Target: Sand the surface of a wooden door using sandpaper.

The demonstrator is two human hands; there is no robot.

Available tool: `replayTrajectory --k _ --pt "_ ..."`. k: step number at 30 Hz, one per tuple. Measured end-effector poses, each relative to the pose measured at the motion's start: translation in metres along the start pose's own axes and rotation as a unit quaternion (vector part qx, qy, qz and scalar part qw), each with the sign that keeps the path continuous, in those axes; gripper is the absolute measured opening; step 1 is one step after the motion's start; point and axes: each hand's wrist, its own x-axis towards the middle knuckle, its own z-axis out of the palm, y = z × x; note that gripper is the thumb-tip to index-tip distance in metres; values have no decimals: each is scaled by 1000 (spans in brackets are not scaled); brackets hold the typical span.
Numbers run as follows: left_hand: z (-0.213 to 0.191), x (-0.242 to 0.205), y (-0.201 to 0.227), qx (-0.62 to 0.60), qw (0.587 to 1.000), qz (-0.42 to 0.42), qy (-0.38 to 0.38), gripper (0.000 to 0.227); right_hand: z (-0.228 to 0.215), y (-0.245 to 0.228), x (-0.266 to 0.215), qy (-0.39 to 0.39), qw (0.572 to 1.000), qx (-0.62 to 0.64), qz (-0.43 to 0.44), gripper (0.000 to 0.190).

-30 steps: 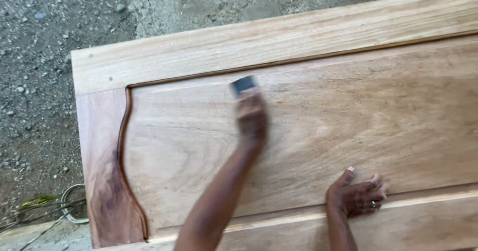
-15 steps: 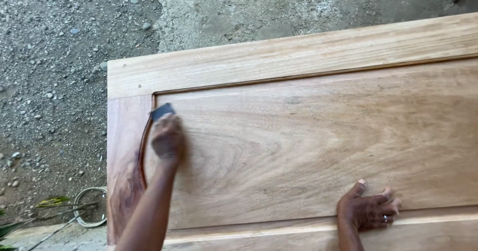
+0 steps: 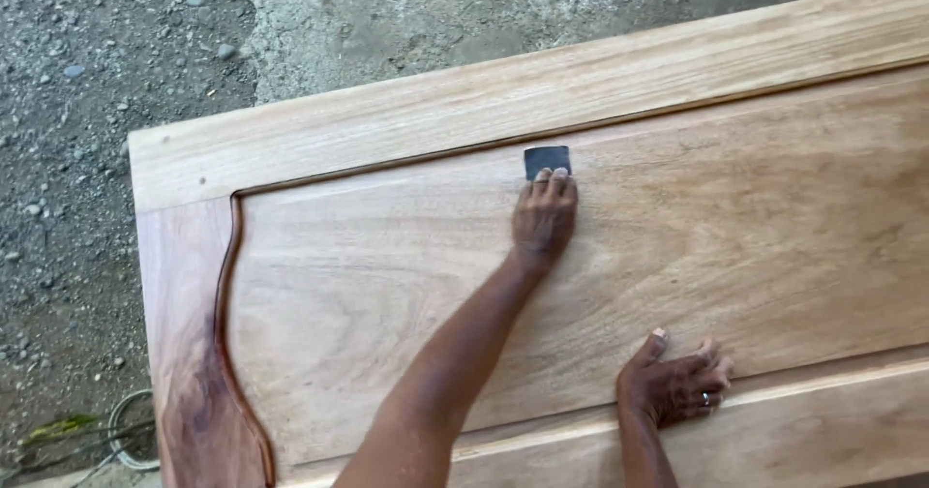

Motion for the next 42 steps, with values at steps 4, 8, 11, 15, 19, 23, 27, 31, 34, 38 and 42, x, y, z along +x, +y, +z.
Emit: replayTrajectory --k 4,8,11,15,19,23,27,31,34,38,42 --pt "-54 -37 -121 13 997 -34 -72 15 6 8 -2 -1 1000 4 -11 71" --pt "-170 -93 -258 131 988 -79 -10 17 8 11 -5 -2 1000 -12 -6 72" --pt "-185 -101 -296 174 977 -124 6 18 3 2 -2 -7 1000 -11 2 73" --pt "-134 -65 -253 175 949 -184 -187 20 3 5 -5 -3 1000 -1 -10 71" --pt "-22 -12 -115 45 993 -86 -67 19 2 2 -1 -1 1000 -5 -2 71" --pt "26 42 -21 -10 996 -15 -85 22 1 1 2 -9 1000 0 4 78" --pt "-4 33 -57 -99 990 44 -88 19 -3 2 -2 -18 1000 14 13 76" --pt "-90 -25 -199 31 986 9 -161 16 -1 1 -2 -13 1000 18 5 76" --pt "-153 -76 -298 120 986 -49 -108 18 4 2 -3 -9 1000 14 2 72" --pt "-162 -84 -319 204 963 -131 -120 19 2 3 1 -9 1000 4 -5 73" --pt "-106 -59 -236 196 974 -80 -86 18 -6 -3 -3 -18 1000 14 6 74"
